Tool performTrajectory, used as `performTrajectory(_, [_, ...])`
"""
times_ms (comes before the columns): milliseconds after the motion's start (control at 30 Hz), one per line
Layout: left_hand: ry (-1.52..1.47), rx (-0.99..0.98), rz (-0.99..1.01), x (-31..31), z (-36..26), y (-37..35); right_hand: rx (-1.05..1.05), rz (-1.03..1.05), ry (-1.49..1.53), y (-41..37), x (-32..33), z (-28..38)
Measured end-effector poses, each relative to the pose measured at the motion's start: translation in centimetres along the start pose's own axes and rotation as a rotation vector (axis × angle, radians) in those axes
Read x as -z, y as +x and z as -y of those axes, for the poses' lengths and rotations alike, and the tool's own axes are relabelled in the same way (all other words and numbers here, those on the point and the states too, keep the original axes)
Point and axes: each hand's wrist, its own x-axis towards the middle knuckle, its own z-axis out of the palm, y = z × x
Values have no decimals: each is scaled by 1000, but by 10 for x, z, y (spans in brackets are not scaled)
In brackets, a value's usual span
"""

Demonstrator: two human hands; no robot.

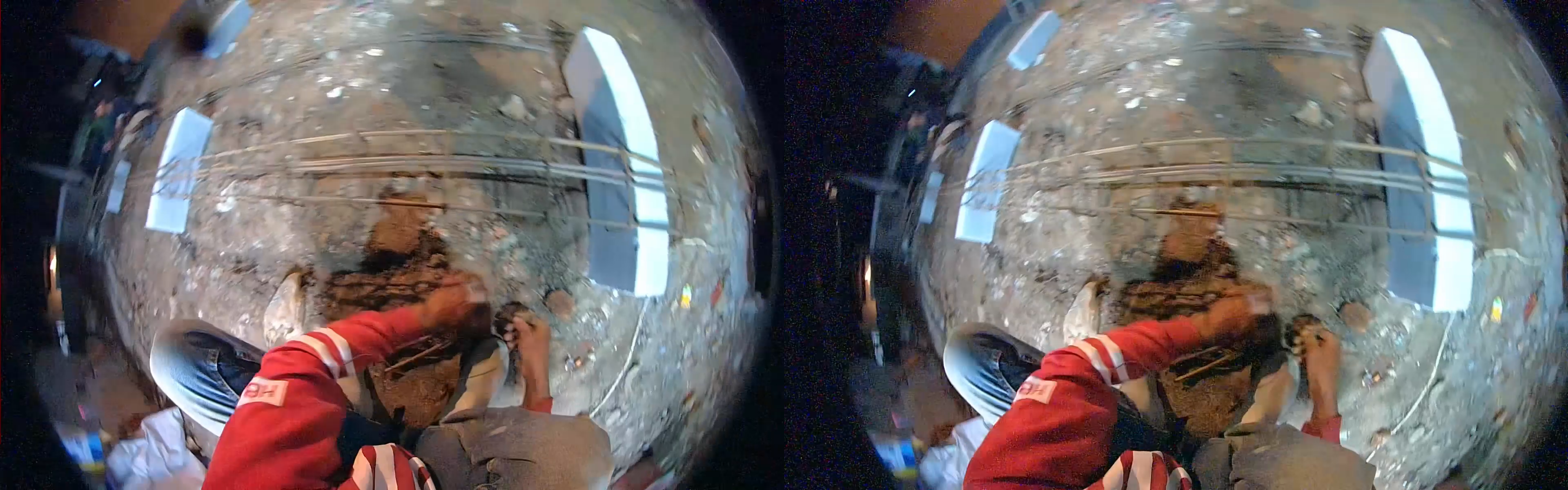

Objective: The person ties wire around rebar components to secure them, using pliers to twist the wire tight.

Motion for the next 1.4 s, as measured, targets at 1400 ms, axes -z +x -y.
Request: performTrajectory(1400, [-548, 269, 260, 129, -20, 104, 268, -25, -527, -67, 98, 179])
